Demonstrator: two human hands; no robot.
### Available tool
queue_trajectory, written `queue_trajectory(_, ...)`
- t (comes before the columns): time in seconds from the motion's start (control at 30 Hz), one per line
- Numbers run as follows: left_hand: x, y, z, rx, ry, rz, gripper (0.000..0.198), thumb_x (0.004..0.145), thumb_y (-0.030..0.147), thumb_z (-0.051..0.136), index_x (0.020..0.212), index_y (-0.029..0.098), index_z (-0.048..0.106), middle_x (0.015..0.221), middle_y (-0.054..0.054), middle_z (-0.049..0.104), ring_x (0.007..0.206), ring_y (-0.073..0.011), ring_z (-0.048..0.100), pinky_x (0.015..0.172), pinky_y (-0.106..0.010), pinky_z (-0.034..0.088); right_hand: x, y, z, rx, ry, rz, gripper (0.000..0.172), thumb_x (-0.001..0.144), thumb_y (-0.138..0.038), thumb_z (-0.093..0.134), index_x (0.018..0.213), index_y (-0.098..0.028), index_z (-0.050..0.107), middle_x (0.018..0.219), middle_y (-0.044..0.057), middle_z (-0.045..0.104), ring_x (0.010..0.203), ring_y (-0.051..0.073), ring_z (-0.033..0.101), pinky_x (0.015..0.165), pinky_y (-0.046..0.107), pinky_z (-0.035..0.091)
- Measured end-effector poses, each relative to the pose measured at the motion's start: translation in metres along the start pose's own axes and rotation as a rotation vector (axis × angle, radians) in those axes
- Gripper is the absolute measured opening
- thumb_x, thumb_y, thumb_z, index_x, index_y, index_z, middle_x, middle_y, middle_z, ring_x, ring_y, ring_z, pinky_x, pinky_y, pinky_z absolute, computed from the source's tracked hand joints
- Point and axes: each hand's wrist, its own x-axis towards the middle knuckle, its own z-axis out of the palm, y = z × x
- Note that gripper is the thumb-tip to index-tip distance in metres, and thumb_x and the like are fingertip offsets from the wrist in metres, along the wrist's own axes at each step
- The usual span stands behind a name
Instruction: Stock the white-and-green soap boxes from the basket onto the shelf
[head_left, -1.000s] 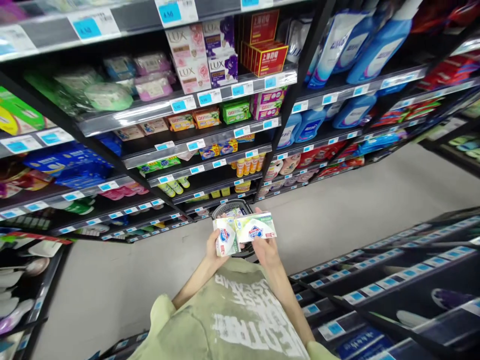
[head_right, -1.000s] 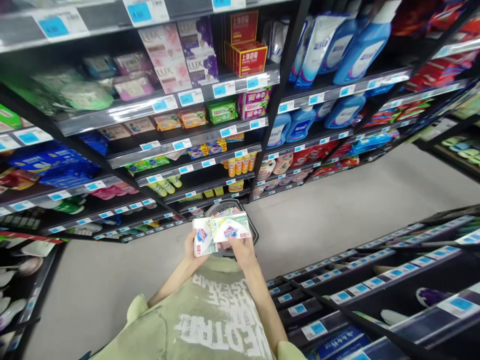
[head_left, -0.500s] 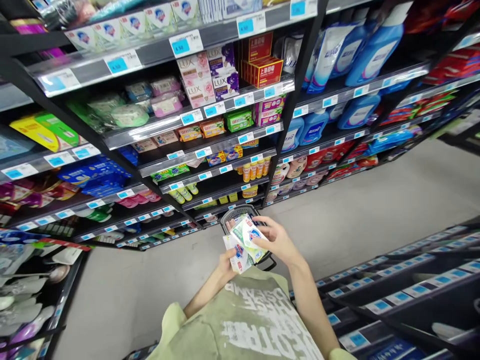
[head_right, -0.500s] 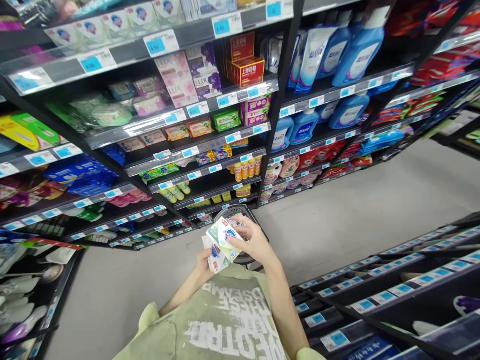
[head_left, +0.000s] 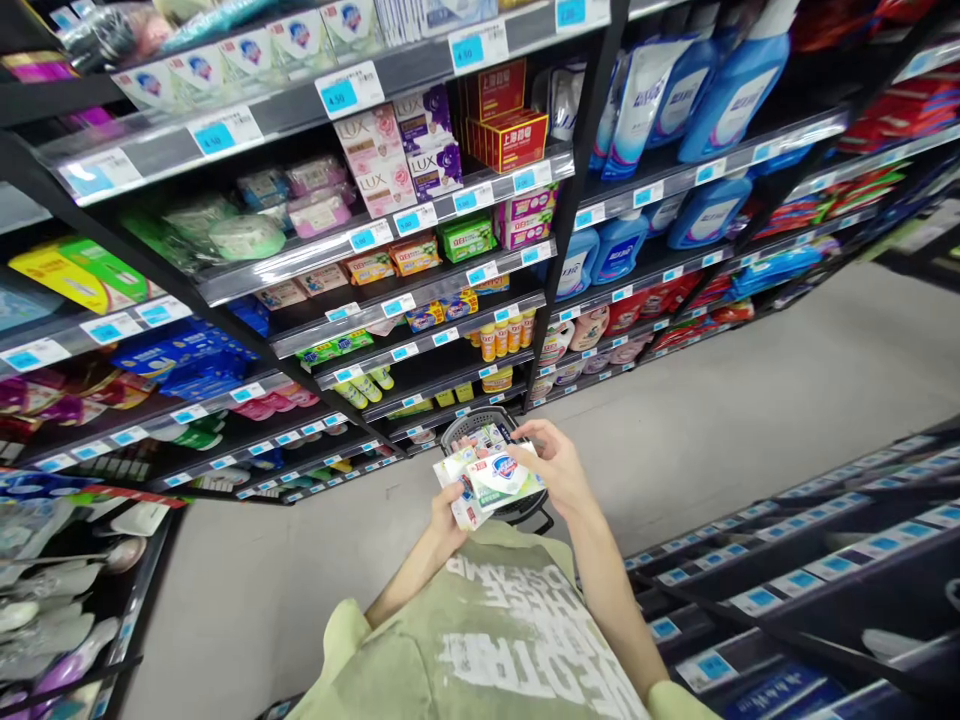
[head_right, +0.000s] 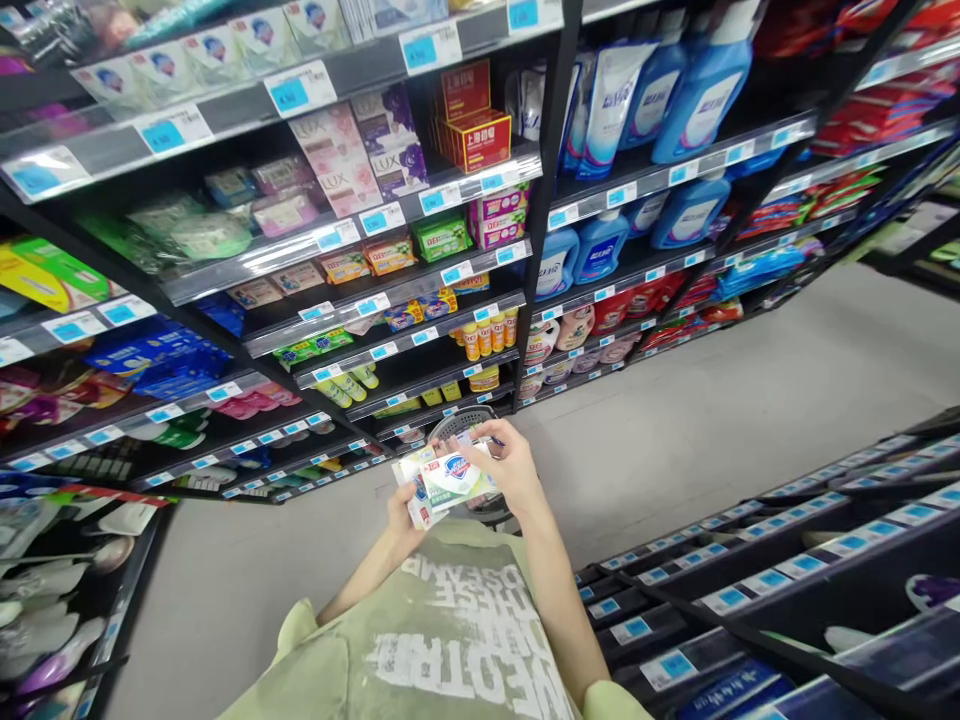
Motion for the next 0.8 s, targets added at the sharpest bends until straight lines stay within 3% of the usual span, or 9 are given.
queue_trajectory(0.13,-0.0001,0.0024,0.0087,-0.104,0.044,0.012,0.072,0.064,0.024,0.079,0.133,0.014,0.064,0.119,-0.014,0.077,0.125,-0.0423,0.063,0.113,-0.058,0.044,0.0026,0.0058,0.0013,0.077,0.097,-0.011,0.041,0.054,-0.035,0.098,0.077,-0.022,0.067,0.085,0.003,0.075,0.071,0.016,0.063,0.061,0.026,0.052)
queue_trajectory(0.3,-0.0047,0.0051,0.0114,-0.071,0.079,-0.059,0.059,0.06,0.03,0.083,0.114,0.011,0.072,0.109,-0.015,0.078,0.105,-0.0409,0.072,0.105,-0.06,0.05,0.0043,0.0061,0.0003,0.068,0.216,-0.093,0.035,0.062,-0.042,0.094,0.079,-0.021,0.071,0.088,0.005,0.077,0.075,0.017,0.065,0.065,0.028,0.052)
queue_trajectory(0.57,-0.0065,0.0069,0.0114,-0.092,0.142,-0.091,0.069,0.056,0.029,0.081,0.122,0.012,0.068,0.107,-0.015,0.078,0.105,-0.0432,0.072,0.102,-0.06,0.051,0.0045,0.0048,0.0011,0.056,0.206,-0.086,0.034,0.066,-0.044,0.092,0.081,-0.021,0.073,0.083,0.002,0.073,0.072,0.016,0.061,0.063,0.026,0.048)
queue_trajectory(0.8,-0.0085,0.0085,0.0076,-0.121,0.141,-0.088,0.064,0.059,0.025,0.077,0.121,0.012,0.068,0.103,-0.014,0.079,0.105,-0.0419,0.073,0.103,-0.059,0.051,0.004,0.0082,0.0018,0.047,0.182,-0.081,0.031,0.069,-0.044,0.091,0.083,-0.022,0.073,0.086,0.002,0.073,0.074,0.016,0.061,0.065,0.026,0.048)
